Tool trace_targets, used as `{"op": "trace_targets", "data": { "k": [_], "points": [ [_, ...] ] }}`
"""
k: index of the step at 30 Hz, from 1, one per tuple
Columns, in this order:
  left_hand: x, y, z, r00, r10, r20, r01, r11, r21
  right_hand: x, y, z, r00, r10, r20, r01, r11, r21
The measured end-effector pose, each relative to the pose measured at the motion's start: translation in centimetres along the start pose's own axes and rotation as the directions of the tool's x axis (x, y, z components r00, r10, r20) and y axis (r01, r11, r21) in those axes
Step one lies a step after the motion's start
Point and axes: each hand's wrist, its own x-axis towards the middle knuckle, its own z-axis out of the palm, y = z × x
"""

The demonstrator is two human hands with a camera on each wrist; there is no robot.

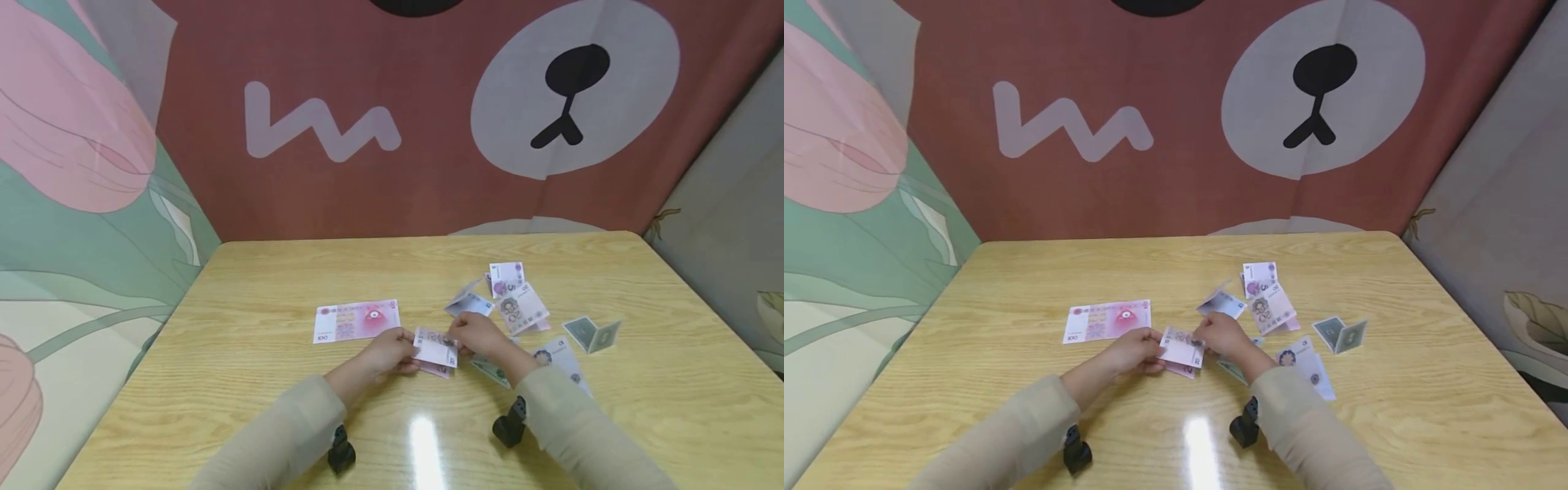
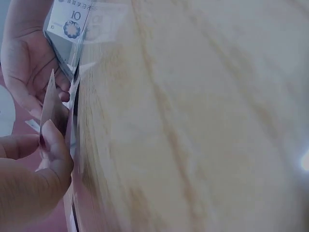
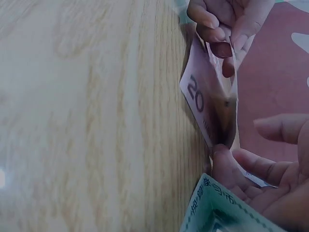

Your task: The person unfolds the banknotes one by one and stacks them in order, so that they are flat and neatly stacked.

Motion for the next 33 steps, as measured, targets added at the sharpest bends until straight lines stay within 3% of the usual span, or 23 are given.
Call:
{"op": "trace_targets", "data": {
  "k": [8, 16, 21, 27, 33],
  "points": [
    [-0.5, 0.4, -0.5, 0.998, 0.058, 0.005, -0.058, 0.998, 0.028, 0.1, -0.1, -0.1, 1.000, 0.021, 0.004, -0.021, 0.999, 0.031],
    [-1.0, 1.2, -1.5, 0.994, 0.109, 0.015, -0.110, 0.991, 0.080, -0.5, -0.3, 0.0, 0.995, -0.093, 0.040, 0.088, 0.990, 0.113],
    [-1.3, 1.8, -1.7, 0.989, 0.148, -0.004, -0.148, 0.989, 0.008, -0.5, -0.8, 0.4, 0.994, -0.109, 0.019, 0.100, 0.958, 0.268],
    [-1.7, 2.4, -1.7, 0.977, 0.214, -0.008, -0.213, 0.969, -0.124, -1.1, -1.6, 0.7, 0.991, -0.125, -0.051, 0.135, 0.932, 0.335],
    [-2.0, 2.8, -1.6, 0.962, 0.274, 0.006, -0.268, 0.945, -0.186, -1.6, -2.1, 0.9, 0.986, -0.153, -0.063, 0.165, 0.872, 0.460]
  ]
}}
